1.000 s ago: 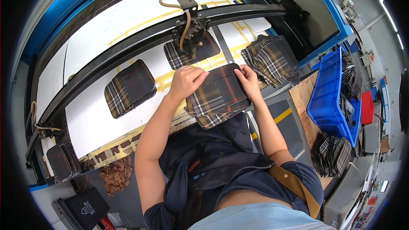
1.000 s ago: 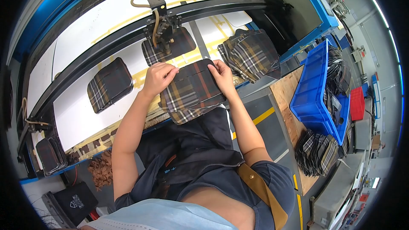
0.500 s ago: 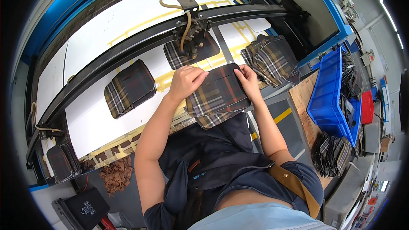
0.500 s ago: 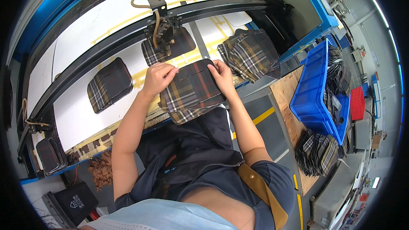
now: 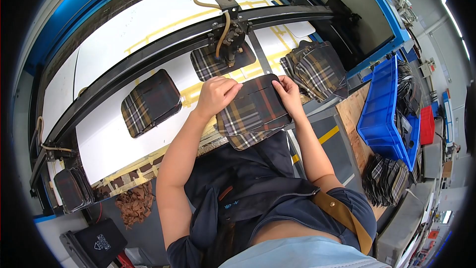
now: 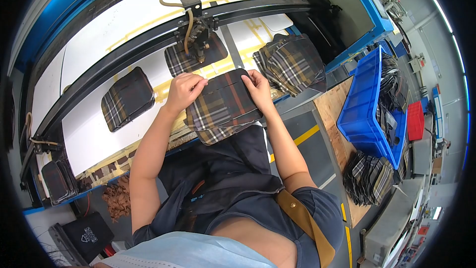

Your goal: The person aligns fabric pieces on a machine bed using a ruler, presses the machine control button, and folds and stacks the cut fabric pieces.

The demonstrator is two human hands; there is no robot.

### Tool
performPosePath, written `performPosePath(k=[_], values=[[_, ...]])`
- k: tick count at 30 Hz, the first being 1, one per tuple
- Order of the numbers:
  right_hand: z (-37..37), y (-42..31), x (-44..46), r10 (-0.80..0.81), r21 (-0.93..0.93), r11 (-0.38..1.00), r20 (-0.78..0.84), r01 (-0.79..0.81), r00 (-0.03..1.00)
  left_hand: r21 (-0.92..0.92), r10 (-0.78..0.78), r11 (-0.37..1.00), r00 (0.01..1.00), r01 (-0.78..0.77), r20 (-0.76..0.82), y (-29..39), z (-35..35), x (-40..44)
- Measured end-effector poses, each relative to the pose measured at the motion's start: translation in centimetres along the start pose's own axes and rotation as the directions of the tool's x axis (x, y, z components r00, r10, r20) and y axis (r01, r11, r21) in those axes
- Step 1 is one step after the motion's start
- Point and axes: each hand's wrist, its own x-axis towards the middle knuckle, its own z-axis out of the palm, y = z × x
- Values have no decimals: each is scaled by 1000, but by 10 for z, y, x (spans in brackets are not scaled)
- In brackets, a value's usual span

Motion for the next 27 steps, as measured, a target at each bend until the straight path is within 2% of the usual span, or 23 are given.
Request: performPosePath(k=[25, 27], values=[[0, -2, -1, -9, -29, 1000, -13, 8, 1000, -6, -13, 1000, 1000, 12, -3, 2, -1, 1], [1, -2, -1, -14, -20, 1000, -22, 13, 1000, 10, -77, 997, 997, 77, 7, 4, -3, 1]])
